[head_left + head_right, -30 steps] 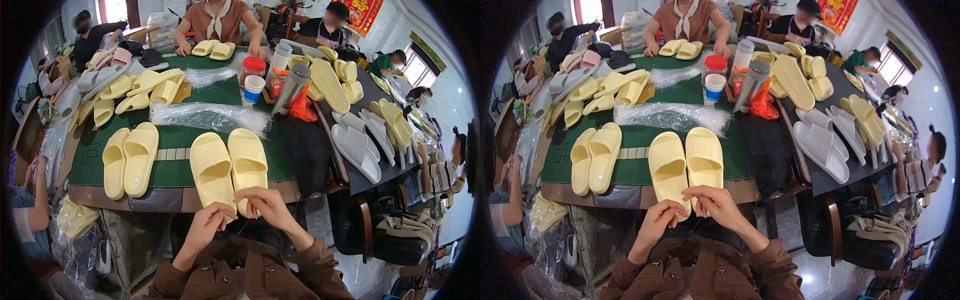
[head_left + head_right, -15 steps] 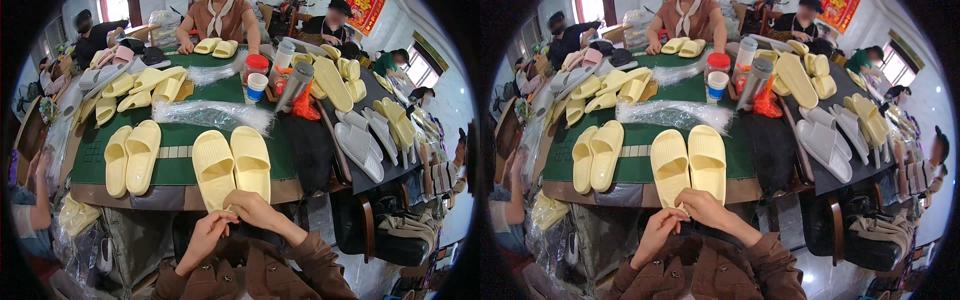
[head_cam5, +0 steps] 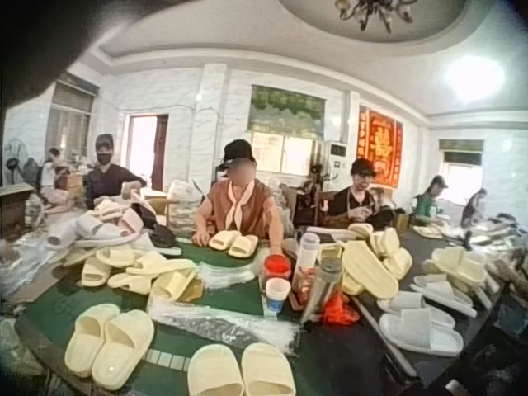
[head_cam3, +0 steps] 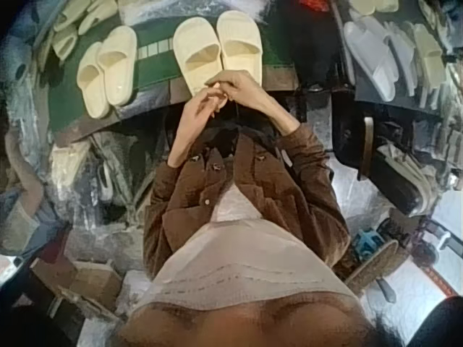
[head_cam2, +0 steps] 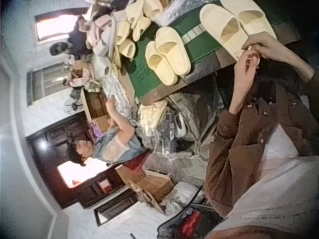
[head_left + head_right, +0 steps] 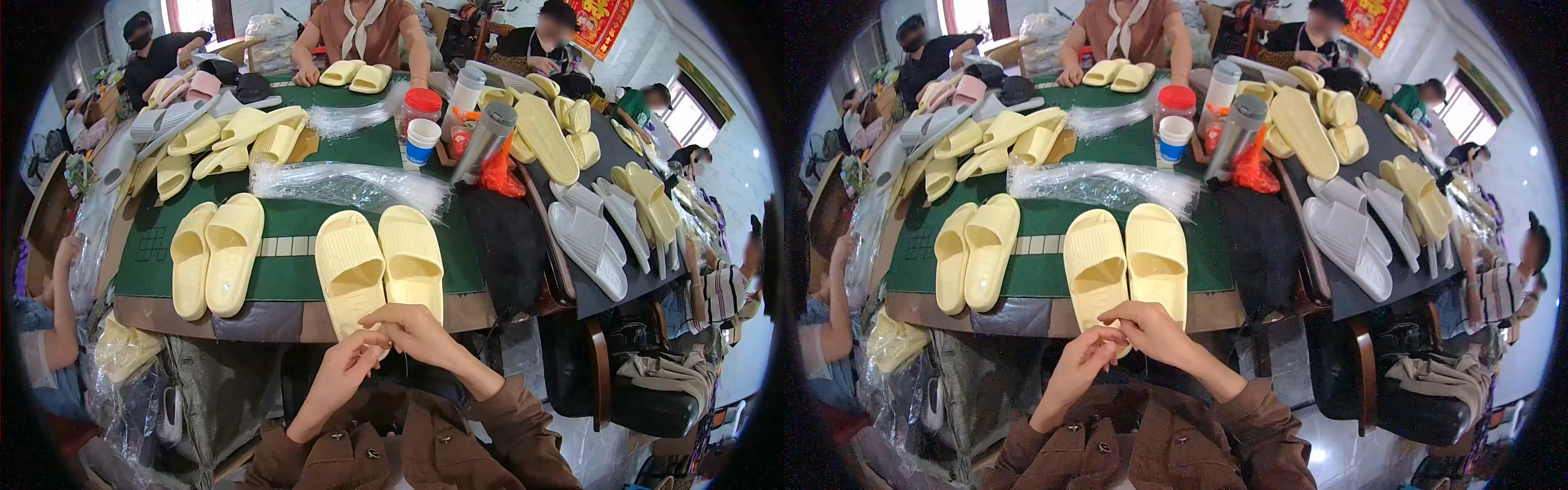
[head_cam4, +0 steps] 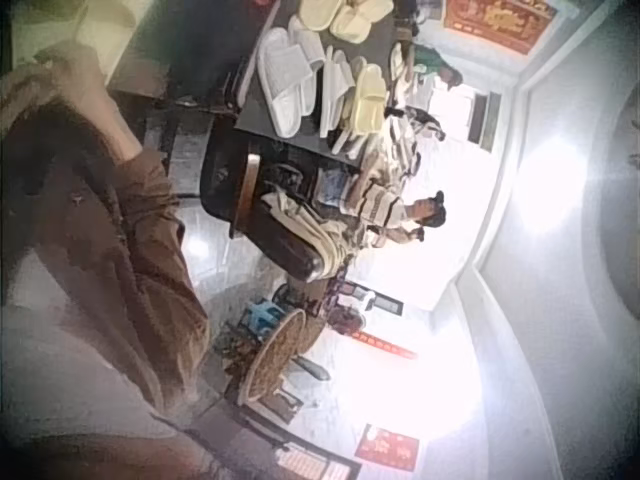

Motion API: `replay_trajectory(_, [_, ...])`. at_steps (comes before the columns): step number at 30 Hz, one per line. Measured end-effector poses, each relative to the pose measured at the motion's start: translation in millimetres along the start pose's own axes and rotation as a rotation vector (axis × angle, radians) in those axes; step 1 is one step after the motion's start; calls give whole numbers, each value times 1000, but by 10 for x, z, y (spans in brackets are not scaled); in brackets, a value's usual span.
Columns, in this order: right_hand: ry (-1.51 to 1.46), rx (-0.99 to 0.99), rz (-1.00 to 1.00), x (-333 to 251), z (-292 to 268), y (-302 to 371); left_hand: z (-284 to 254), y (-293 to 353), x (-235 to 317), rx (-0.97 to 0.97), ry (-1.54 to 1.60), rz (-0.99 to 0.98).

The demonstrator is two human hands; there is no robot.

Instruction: The person assembles pairs of plastic slippers by inserting a thin white tie into the straps of each slipper to secure them together. They handle multiple pairs of slippers in various colors, picking them up from a pile, performing the insertion, and placing the finished pairs on the table.

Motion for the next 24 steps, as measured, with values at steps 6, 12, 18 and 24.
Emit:
replay_trajectory(6, [-141, -115, 218, -104, -29, 16, -4, -27, -93, 63, -110, 72])
replay_trajectory(12, [-302, -33, 264, -38, -89, 32, -40, 54, 142, 345, -419, 320])
replay_trajectory(18, [-232, -48, 186, -77, -30, 19, -4, -1, 123, 212, -384, 268])
replay_trajectory(24, [-250, -55, 210, -6, -30, 34, -39, 19, -38, 233, -125, 133])
Point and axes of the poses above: each hand's wrist, its own y-axis away from the middle knuckle, its own z-axis out of the palm, x = y × z, the point moved 2 cm from there along -y, towards the middle knuckle, and after that the axes turned 2 degrees about -y, right-handed, at the moved point
